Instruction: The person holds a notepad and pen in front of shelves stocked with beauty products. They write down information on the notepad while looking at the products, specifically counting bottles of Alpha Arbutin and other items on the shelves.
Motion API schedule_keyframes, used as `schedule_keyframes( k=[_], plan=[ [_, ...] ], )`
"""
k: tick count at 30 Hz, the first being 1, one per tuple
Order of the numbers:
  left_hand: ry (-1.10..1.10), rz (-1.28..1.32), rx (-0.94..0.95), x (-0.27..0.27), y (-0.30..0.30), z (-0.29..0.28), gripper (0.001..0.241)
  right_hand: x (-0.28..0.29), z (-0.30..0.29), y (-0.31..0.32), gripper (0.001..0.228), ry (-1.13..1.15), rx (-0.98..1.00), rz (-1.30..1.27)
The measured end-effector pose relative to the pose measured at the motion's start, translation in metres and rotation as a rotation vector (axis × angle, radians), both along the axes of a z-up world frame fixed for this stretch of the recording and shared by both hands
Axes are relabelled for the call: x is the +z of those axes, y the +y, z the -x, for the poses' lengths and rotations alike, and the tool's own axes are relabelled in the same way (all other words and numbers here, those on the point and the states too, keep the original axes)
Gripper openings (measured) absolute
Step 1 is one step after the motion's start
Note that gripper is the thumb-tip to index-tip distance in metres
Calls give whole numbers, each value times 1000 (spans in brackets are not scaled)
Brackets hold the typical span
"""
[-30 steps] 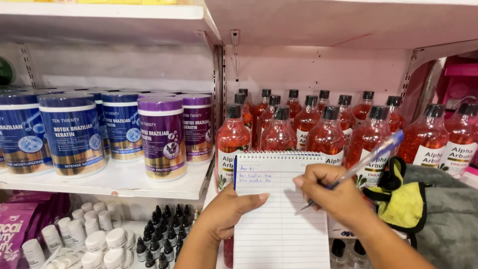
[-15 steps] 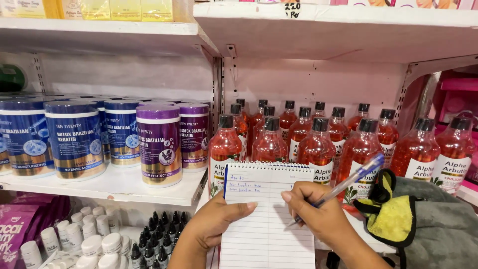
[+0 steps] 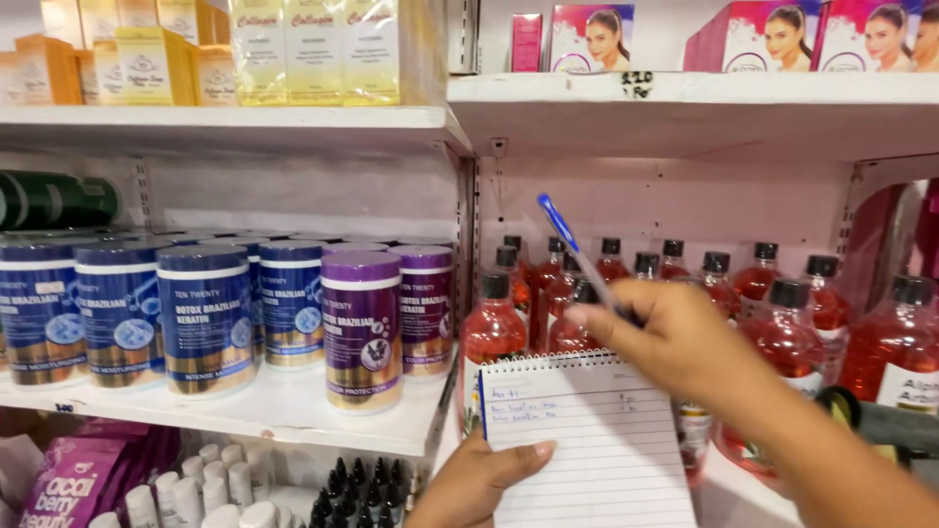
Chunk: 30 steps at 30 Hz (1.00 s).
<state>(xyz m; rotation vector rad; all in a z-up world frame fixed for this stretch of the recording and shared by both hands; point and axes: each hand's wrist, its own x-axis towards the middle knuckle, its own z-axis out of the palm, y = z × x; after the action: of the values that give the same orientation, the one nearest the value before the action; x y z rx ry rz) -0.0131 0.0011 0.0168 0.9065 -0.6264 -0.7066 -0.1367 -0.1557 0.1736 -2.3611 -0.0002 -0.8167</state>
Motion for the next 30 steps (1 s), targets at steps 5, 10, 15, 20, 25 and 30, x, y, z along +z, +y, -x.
schedule_keyframes(
  k=[5, 10, 15, 20, 25, 30],
  plan=[
    [-146, -16, 51, -1, 0, -6, 54, 55, -17, 35, 44, 98, -372, 635],
    [-31, 31, -10, 0, -5, -5, 53, 69, -18, 61, 40, 304, -479, 859],
    [-73, 60, -40, 21, -2, 13, 48, 68, -2, 64, 34, 284, -461, 983],
    [-83, 123, -208, 30, -11, 22, 44, 73, 28, 53, 24, 369, -491, 988],
    [-122, 103, -289, 47, -37, 34, 43, 79, 57, -14, 19, 334, -667, 884],
    [-97, 32, -255, 68, -64, 46, 41, 71, 93, -87, 56, 282, 30, 2]
  ],
)
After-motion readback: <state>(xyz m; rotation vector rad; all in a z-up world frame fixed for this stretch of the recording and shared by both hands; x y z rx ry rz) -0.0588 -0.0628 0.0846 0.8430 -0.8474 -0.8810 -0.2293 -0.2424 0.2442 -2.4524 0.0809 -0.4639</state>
